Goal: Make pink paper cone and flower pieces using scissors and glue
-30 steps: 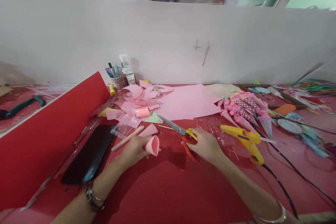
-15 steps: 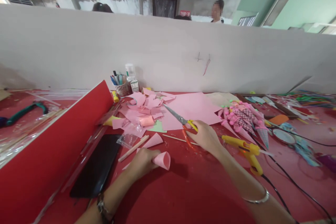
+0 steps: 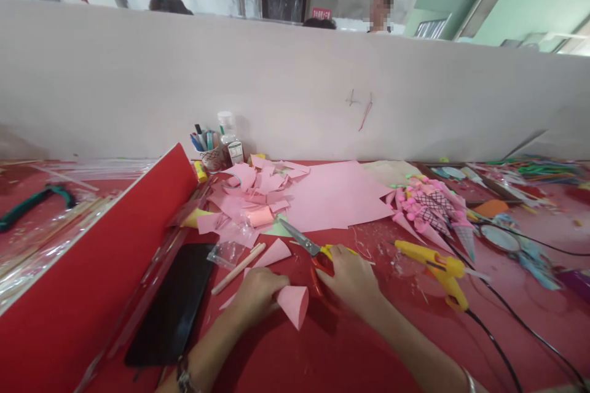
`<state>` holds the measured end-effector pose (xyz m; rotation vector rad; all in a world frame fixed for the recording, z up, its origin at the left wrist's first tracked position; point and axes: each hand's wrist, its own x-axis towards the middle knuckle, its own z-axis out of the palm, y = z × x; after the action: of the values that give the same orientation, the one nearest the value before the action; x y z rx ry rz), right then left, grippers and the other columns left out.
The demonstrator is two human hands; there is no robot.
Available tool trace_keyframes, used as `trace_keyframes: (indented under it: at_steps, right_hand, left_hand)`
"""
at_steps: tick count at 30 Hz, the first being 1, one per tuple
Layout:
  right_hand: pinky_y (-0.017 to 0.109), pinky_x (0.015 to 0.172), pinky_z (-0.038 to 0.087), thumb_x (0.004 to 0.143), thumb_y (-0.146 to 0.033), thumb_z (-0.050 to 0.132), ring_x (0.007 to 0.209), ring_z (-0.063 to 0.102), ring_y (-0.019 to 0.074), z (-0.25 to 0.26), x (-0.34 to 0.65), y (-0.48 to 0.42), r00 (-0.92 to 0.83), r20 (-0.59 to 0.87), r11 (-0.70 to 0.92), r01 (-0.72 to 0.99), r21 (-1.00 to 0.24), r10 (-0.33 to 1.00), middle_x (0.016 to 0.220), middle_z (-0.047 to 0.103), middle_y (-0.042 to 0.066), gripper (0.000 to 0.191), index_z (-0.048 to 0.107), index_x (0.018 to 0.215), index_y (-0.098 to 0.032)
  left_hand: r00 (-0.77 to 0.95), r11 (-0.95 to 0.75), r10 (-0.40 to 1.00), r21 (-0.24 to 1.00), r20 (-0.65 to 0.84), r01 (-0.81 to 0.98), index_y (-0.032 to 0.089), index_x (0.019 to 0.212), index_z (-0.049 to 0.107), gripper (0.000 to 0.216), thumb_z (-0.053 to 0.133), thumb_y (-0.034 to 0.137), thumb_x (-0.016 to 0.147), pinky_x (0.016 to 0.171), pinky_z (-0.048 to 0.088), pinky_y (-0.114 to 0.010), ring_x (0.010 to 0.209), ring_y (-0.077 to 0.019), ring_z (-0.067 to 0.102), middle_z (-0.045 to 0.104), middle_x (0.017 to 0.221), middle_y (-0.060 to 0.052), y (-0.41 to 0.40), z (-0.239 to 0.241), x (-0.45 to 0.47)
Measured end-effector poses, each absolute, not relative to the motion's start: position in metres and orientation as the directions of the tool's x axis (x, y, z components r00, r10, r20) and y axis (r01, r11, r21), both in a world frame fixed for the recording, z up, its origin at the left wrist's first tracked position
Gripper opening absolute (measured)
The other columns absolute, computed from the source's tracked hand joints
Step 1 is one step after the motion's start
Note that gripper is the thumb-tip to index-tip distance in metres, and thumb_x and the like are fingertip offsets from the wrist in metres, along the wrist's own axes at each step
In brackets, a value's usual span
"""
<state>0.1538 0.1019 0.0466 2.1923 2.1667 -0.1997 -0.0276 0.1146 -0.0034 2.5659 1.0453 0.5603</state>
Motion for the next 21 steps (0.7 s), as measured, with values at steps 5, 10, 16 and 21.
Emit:
trace_keyframes:
  at_steps: [5,10,16,21]
  right_hand:
    - [0.034,0.064,0.043,0.078,-0.036,0.048,0.080,0.062,0.0286,0.078,0.155,0.120,-0.137,-0.301,0.156,0.987,0.040,0.944,0.084,0.065,0.014,0.027,0.063,0.083,-0.014]
    - [0.033,0.077,0.041,0.078,-0.034,0.048,0.101,0.053,0.0262,0.094,0.169,0.173,-0.050,-0.180,0.052,0.999,0.006,0.982,0.116,0.053,0.014,0.050,0.038,0.125,-0.019]
    - [0.037,0.081,0.040,0.077,-0.026,0.047,0.111,0.045,0.0305,0.061,0.179,0.211,0.057,-0.259,-0.059,0.998,0.000,0.964,0.122,0.043,0.020,0.059,0.027,0.131,-0.013]
    - [0.033,0.079,0.042,0.069,-0.025,0.056,0.105,0.051,0.0275,0.058,0.192,0.217,0.008,-0.326,-0.026,0.998,-0.050,0.945,0.129,0.036,0.019,0.074,0.022,0.134,-0.014]
  left_hand:
    - [0.647,-0.678,0.724,0.421,0.241,0.602,0.016,0.051,0.050,0.020,0.042,0.005,0.065,0.045,0.023,-0.022,0.044,-0.0124,0.048,0.056,0.046,-0.001,0.114,-0.002,-0.026]
    - [0.628,-0.666,0.731,0.483,0.268,0.569,0.016,0.052,0.051,0.019,0.043,0.011,0.069,0.045,0.024,-0.021,0.044,-0.0120,0.048,0.056,0.046,-0.001,0.113,0.002,-0.027]
    - [0.584,-0.625,0.767,0.514,0.265,0.588,0.016,0.047,0.043,0.024,0.041,0.014,0.071,0.045,0.023,-0.021,0.044,-0.0119,0.046,0.051,0.045,0.000,0.113,0.001,-0.029]
    - [0.586,-0.634,0.761,0.514,0.280,0.577,0.017,0.049,0.044,0.024,0.041,0.016,0.073,0.047,0.026,-0.021,0.045,-0.0122,0.047,0.052,0.047,-0.001,0.113,0.001,-0.030]
